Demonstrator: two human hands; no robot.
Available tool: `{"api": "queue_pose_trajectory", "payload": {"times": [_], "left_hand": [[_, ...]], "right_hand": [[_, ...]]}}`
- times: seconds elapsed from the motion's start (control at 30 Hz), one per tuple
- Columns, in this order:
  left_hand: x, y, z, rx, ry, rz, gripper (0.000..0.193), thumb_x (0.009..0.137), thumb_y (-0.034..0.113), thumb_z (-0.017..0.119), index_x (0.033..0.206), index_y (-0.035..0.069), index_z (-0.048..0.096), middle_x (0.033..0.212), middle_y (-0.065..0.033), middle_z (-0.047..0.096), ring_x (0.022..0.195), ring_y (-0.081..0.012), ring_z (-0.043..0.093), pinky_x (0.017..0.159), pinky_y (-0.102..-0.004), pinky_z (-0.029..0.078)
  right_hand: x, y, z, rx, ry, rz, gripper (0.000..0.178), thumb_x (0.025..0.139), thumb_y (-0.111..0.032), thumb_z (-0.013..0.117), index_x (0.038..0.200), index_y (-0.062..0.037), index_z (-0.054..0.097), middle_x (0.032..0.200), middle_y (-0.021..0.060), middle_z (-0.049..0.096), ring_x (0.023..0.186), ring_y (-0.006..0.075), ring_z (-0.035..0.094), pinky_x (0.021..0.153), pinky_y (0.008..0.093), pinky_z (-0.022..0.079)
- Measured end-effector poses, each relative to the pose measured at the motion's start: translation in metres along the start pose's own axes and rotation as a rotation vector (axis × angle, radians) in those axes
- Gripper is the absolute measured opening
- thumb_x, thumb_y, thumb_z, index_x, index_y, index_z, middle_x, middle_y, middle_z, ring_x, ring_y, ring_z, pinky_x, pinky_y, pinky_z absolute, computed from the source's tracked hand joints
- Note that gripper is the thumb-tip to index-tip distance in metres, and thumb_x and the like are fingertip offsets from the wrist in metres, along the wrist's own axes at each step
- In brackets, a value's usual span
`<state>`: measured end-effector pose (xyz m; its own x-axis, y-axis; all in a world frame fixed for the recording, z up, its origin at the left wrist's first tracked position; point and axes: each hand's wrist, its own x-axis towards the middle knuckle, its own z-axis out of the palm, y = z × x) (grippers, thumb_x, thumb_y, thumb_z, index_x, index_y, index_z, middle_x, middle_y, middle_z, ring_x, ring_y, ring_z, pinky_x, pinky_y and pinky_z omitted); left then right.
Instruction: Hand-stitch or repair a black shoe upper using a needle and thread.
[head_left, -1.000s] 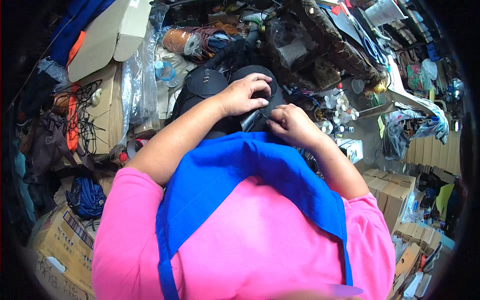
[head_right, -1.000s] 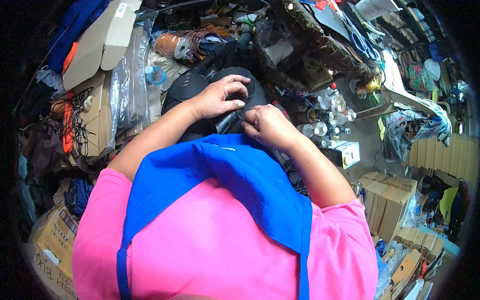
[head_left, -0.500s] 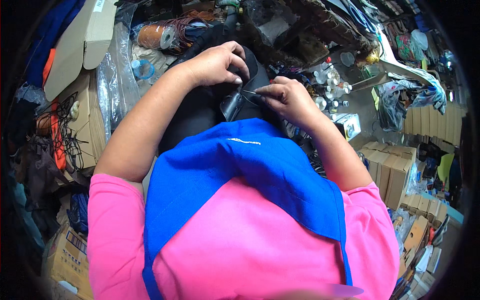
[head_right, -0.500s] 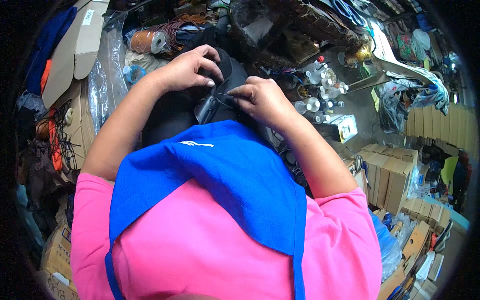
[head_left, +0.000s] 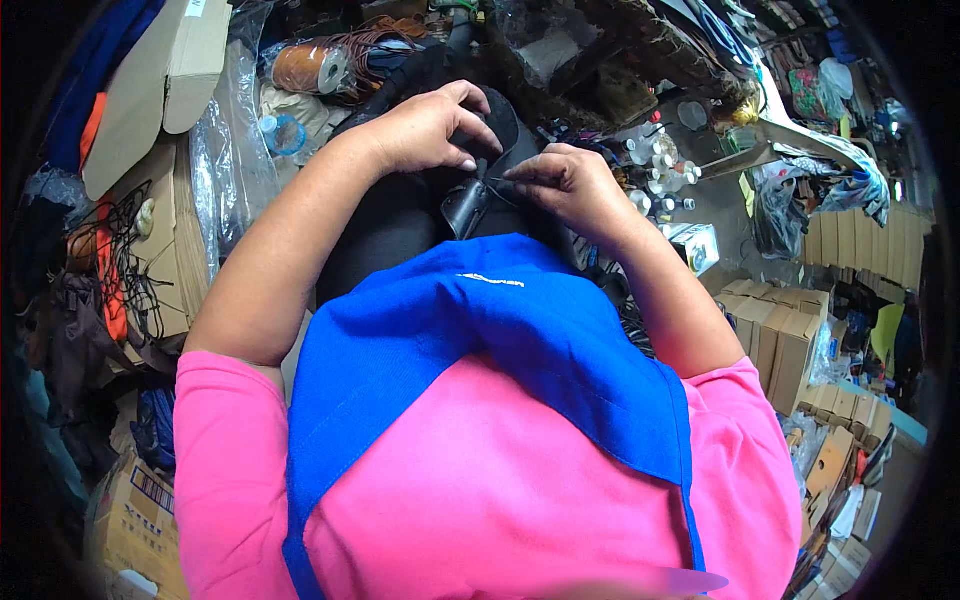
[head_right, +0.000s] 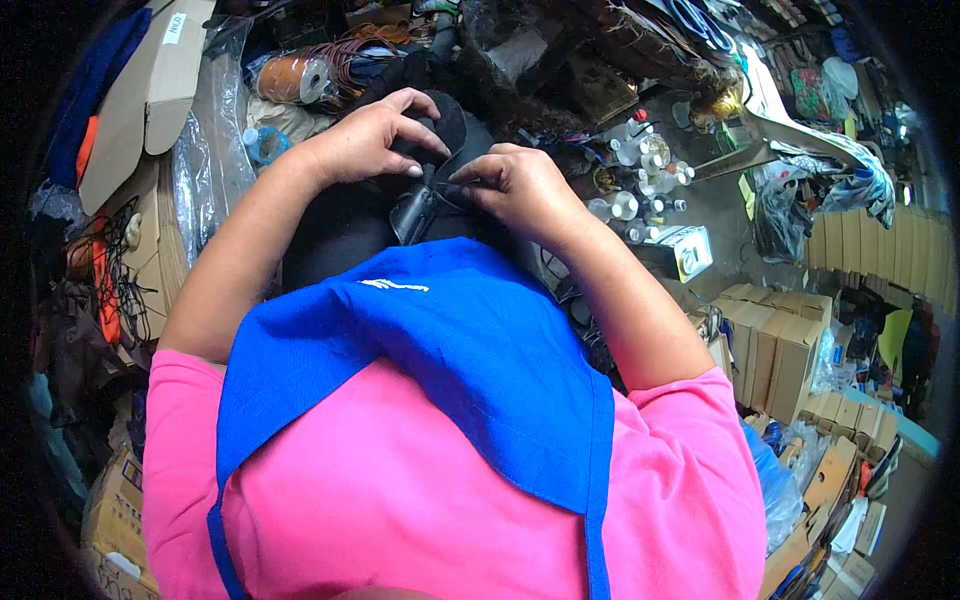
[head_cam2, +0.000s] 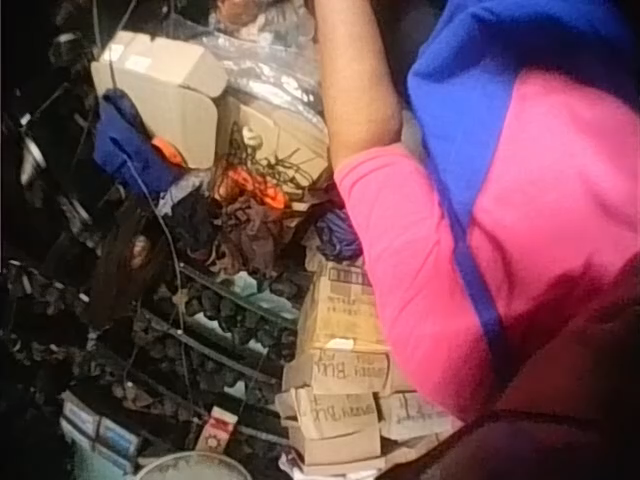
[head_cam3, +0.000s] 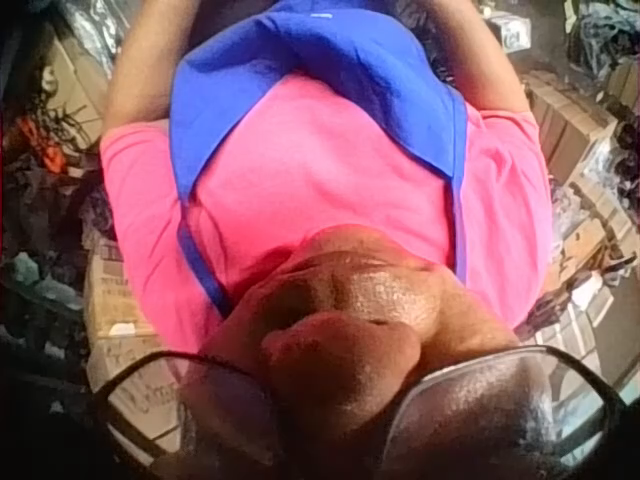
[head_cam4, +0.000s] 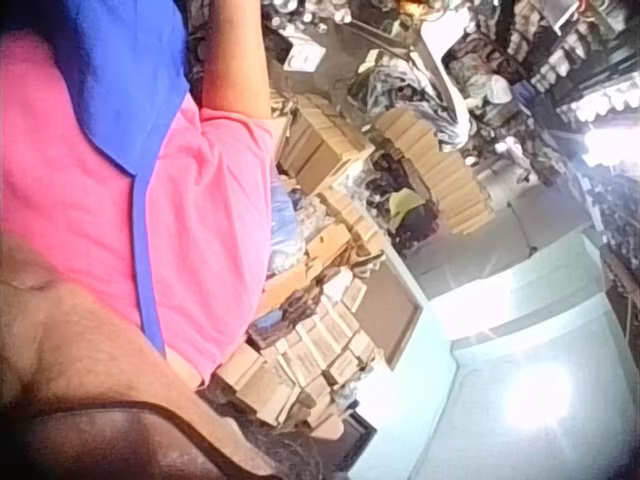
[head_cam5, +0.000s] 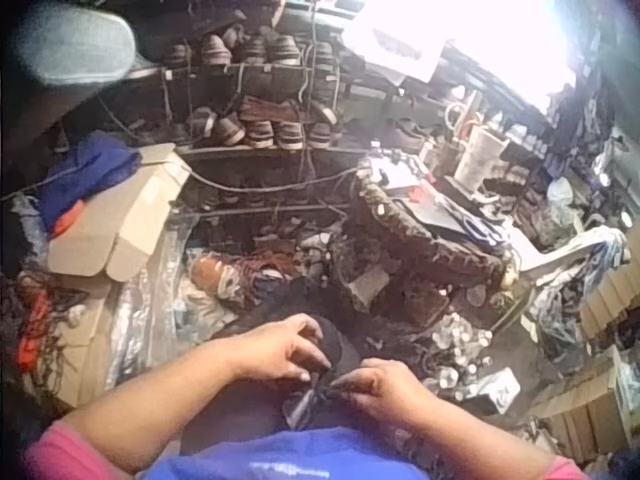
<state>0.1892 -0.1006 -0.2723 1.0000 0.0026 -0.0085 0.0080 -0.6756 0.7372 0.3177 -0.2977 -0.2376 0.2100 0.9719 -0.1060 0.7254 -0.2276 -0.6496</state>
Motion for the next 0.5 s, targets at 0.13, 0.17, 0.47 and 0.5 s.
{"api": "queue_pose_trajectory", "payload": {"times": [0.13,0.17,0.47,0.5], "left_hand": [[0.000,0.001,0.000,-0.057,-0.030,-0.061,0.041,0.065,0.006,0.076,0.103,0.020,0.071,0.123,-0.0086,0.047,0.117,-0.0271,0.048,0.100,-0.0350,0.042],[-0.002,0.000,0.000,-0.043,-0.014,-0.035,0.042,0.065,0.006,0.076,0.104,0.020,0.071,0.123,-0.0085,0.047,0.117,-0.0272,0.048,0.101,-0.0350,0.041],[-0.001,0.000,0.001,-0.030,-0.011,-0.034,0.044,0.064,0.006,0.077,0.105,0.021,0.071,0.125,-0.0080,0.048,0.118,-0.0274,0.048,0.101,-0.0353,0.041],[-0.001,-0.002,0.002,-0.045,-0.008,-0.025,0.043,0.064,0.006,0.077,0.104,0.021,0.071,0.125,-0.0081,0.048,0.118,-0.0276,0.048,0.101,-0.0356,0.041]], "right_hand": [[0.001,0.005,0.007,0.011,0.030,-0.059,0.023,0.073,-0.010,0.067,0.096,-0.0098,0.071,0.086,0.0124,0.066,0.081,0.0278,0.065,0.074,0.0349,0.052],[0.001,0.003,0.005,0.011,0.028,-0.062,0.023,0.073,-0.010,0.067,0.096,-0.0098,0.071,0.086,0.0124,0.066,0.081,0.0278,0.065,0.074,0.0349,0.052],[0.005,0.008,0.005,-0.003,-0.024,-0.100,0.023,0.076,-0.010,0.069,0.098,-0.0141,0.072,0.084,0.0105,0.064,0.078,0.0225,0.063,0.073,0.0316,0.050],[0.004,0.010,0.005,0.084,-0.052,-0.024,0.023,0.078,-0.009,0.069,0.101,-0.0136,0.072,0.082,0.0065,0.060,0.077,0.0182,0.059,0.072,0.0289,0.048]]}}
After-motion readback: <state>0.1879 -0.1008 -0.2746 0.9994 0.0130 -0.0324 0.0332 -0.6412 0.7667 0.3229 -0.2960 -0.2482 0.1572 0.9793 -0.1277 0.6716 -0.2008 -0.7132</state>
